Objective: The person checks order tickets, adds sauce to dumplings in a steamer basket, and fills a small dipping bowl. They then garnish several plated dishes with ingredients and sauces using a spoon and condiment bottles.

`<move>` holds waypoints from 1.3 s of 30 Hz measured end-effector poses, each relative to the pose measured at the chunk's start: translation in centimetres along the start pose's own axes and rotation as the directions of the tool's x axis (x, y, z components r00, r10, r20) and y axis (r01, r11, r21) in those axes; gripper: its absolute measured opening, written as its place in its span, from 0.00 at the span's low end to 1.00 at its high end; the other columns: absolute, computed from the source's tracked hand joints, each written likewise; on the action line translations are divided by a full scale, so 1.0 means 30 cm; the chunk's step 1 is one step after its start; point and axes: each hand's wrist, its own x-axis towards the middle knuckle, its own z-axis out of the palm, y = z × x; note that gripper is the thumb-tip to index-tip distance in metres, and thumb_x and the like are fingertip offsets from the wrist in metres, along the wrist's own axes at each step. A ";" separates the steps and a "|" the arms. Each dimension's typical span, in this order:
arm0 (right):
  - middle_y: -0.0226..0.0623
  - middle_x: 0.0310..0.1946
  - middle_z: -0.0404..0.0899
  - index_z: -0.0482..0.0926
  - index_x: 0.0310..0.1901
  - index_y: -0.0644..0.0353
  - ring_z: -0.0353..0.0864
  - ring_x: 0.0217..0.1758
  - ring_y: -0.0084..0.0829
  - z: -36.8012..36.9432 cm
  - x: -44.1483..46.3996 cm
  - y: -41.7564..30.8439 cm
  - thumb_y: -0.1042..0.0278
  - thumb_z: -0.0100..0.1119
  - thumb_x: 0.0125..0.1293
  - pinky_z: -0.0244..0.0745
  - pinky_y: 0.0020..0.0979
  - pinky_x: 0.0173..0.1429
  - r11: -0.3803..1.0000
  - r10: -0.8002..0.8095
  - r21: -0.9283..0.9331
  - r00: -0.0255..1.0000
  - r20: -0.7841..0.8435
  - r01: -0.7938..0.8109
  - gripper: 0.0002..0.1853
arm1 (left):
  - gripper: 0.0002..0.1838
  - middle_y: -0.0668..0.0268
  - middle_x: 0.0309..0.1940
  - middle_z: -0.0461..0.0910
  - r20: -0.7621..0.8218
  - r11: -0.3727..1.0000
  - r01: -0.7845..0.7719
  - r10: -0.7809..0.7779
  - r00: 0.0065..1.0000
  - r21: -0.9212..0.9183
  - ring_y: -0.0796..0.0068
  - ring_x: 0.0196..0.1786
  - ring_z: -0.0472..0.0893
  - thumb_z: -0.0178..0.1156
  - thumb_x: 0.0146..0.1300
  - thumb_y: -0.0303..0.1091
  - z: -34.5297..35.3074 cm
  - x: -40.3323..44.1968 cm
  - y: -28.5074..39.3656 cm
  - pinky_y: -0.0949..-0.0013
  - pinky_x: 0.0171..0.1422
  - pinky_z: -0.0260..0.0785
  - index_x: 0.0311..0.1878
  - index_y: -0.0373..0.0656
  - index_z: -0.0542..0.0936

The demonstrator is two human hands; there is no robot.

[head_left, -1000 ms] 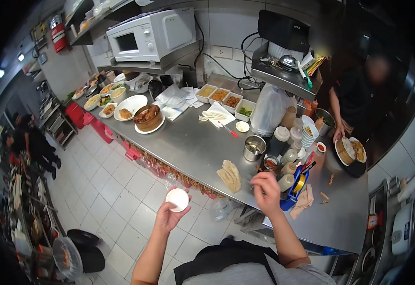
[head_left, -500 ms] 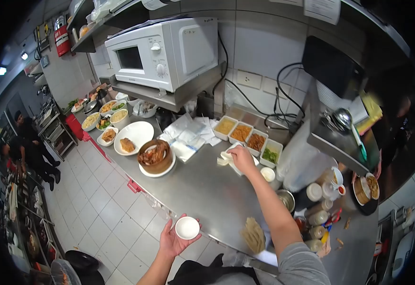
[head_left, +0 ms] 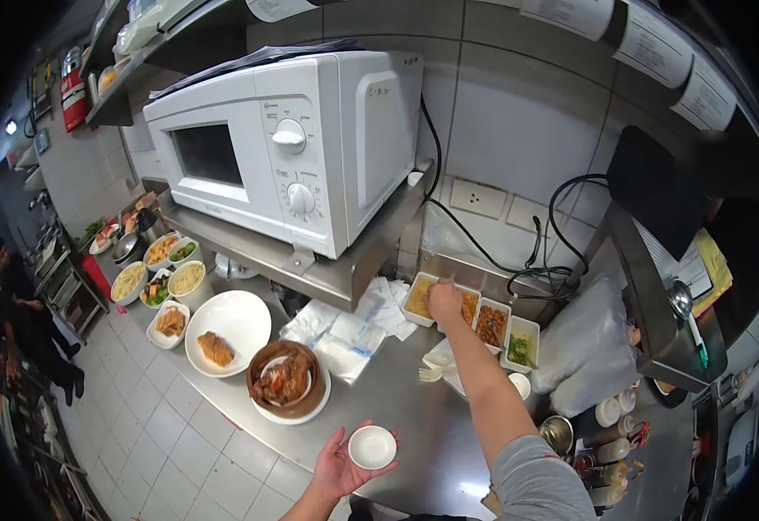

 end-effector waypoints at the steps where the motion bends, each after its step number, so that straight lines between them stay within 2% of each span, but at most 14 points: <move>1: 0.34 0.44 0.79 0.84 0.37 0.56 0.74 0.55 0.34 -0.008 0.007 -0.021 0.65 0.59 0.55 0.68 0.44 0.56 0.998 0.058 -0.039 0.998 0.035 -0.057 0.10 | 0.28 0.45 0.67 0.55 0.016 0.999 0.026 -0.026 1.000 -0.020 0.43 0.70 0.55 0.41 0.67 0.56 0.003 0.026 0.030 0.39 0.70 0.50 0.62 0.49 0.69; 7: 0.35 0.42 0.80 0.83 0.35 0.56 0.78 0.50 0.35 0.019 0.054 -0.031 0.66 0.59 0.54 0.67 0.43 0.54 0.990 0.126 -0.067 0.989 0.072 -0.121 0.08 | 0.27 0.46 0.66 0.57 0.053 0.992 0.130 -0.129 0.990 -0.006 0.43 0.69 0.58 0.44 0.66 0.55 0.009 0.157 0.149 0.40 0.69 0.52 0.62 0.51 0.68; 13: 0.41 0.35 0.81 0.84 0.31 0.55 0.80 0.40 0.43 0.012 0.040 0.018 0.60 0.61 0.52 0.69 0.45 0.49 0.964 0.225 0.158 0.972 -0.066 -0.212 0.10 | 0.25 0.47 0.65 0.60 0.050 0.989 0.146 -0.146 0.988 0.016 0.45 0.68 0.60 0.45 0.66 0.54 0.018 0.289 0.210 0.40 0.68 0.55 0.60 0.50 0.69; 17: 0.40 0.33 0.82 0.86 0.31 0.55 0.80 0.38 0.43 -0.025 0.011 0.081 0.64 0.63 0.52 0.73 0.42 0.43 0.911 0.215 0.382 0.970 -0.112 -0.158 0.07 | 0.26 0.49 0.64 0.63 0.056 0.990 0.126 -0.129 0.990 0.061 0.45 0.67 0.62 0.43 0.67 0.54 0.019 0.412 0.216 0.40 0.67 0.55 0.62 0.50 0.65; 19: 0.39 0.31 0.82 0.86 0.32 0.57 0.81 0.36 0.40 -0.068 -0.019 0.104 0.67 0.64 0.53 0.74 0.38 0.41 0.854 0.219 0.505 0.967 -0.132 -0.125 0.06 | 0.26 0.52 0.63 0.65 0.059 0.986 0.093 -0.102 0.993 0.137 0.46 0.67 0.63 0.42 0.68 0.55 0.019 0.472 0.213 0.40 0.67 0.56 0.63 0.51 0.64; 22: 0.38 0.28 0.82 0.85 0.31 0.59 0.82 0.34 0.32 -0.180 -0.128 0.101 0.68 0.66 0.51 0.74 0.30 0.38 0.558 0.203 0.813 0.977 0.061 -0.166 0.07 | 0.25 0.53 0.63 0.64 0.024 0.987 0.045 -0.050 0.998 0.153 0.48 0.65 0.65 0.38 0.69 0.54 0.013 0.569 0.200 0.40 0.65 0.59 0.63 0.51 0.64; 23: 0.37 0.30 0.82 0.85 0.32 0.59 0.81 0.34 0.27 -0.250 -0.182 0.086 0.69 0.67 0.51 0.74 0.28 0.38 0.510 0.198 0.809 0.955 0.219 -0.291 0.07 | 0.26 0.53 0.63 0.65 0.019 0.984 0.039 -0.043 0.999 0.172 0.48 0.64 0.66 0.37 0.69 0.54 0.012 0.602 0.196 0.40 0.65 0.59 0.63 0.51 0.63; 27: 0.37 0.31 0.80 0.86 0.31 0.57 0.80 0.35 0.32 -0.336 -0.418 0.046 0.67 0.66 0.50 0.73 0.31 0.42 0.629 -0.028 0.768 0.984 0.174 -0.118 0.06 | 0.24 0.57 0.61 0.68 0.057 0.981 0.076 -0.087 0.995 0.176 0.54 0.63 0.68 0.40 0.68 0.52 0.057 0.641 0.145 0.42 0.66 0.59 0.61 0.50 0.66; 29: 0.38 0.31 0.79 0.85 0.27 0.56 0.79 0.39 0.35 -0.362 -0.539 -0.001 0.64 0.62 0.49 0.69 0.38 0.50 0.843 0.031 0.536 0.999 0.030 -0.042 0.07 | 0.23 0.58 0.60 0.69 0.152 0.974 0.146 -0.173 0.973 0.171 0.56 0.64 0.67 0.42 0.68 0.51 0.062 0.667 0.098 0.45 0.66 0.58 0.59 0.48 0.69; 30: 0.41 0.36 0.78 0.84 0.25 0.55 0.76 0.45 0.40 -0.381 -0.580 -0.015 0.63 0.59 0.49 0.63 0.46 0.56 0.944 0.013 0.326 0.993 0.115 -0.050 0.08 | 0.23 0.60 0.61 0.69 0.174 0.966 0.184 -0.215 0.961 0.182 0.59 0.65 0.66 0.43 0.67 0.51 0.054 0.673 0.074 0.46 0.67 0.57 0.60 0.49 0.69; 32: 0.37 0.37 0.74 0.82 0.25 0.53 0.71 0.50 0.38 -0.372 -0.685 -0.022 0.64 0.56 0.50 0.56 0.55 0.57 0.996 0.006 0.090 1.000 -0.026 -0.003 0.06 | 0.23 0.61 0.63 0.68 0.164 0.937 0.195 -0.249 0.955 0.289 0.61 0.66 0.65 0.41 0.68 0.49 0.073 0.653 0.009 0.47 0.67 0.56 0.62 0.50 0.68; 34: 0.36 0.36 0.74 0.81 0.25 0.54 0.71 0.50 0.38 -0.406 -0.780 -0.020 0.67 0.56 0.51 0.59 0.50 0.57 0.996 0.038 0.081 0.990 -0.137 -0.027 0.05 | 0.24 0.62 0.65 0.65 0.138 0.906 0.234 -0.297 0.945 0.353 0.61 0.67 0.64 0.40 0.69 0.50 0.066 0.626 -0.045 0.49 0.68 0.56 0.64 0.52 0.65; 35: 0.34 0.34 0.73 0.81 0.26 0.55 0.71 0.49 0.37 -0.457 -0.820 -0.015 0.68 0.56 0.52 0.59 0.47 0.56 0.997 0.055 0.052 0.997 -0.062 -0.052 0.05 | 0.24 0.62 0.65 0.65 0.088 0.900 0.284 -0.329 0.940 0.331 0.60 0.66 0.64 0.39 0.69 0.50 0.062 0.610 -0.074 0.49 0.65 0.61 0.65 0.52 0.65; 39: 0.35 0.37 0.75 0.82 0.31 0.57 0.71 0.50 0.32 -0.555 -0.975 0.048 0.65 0.59 0.52 0.59 0.45 0.57 0.928 0.238 0.309 0.969 -0.060 -0.209 0.07 | 0.23 0.59 0.62 0.67 -0.008 0.862 0.417 -0.433 0.901 0.287 0.57 0.64 0.67 0.36 0.71 0.49 0.089 0.546 -0.209 0.48 0.61 0.66 0.64 0.53 0.65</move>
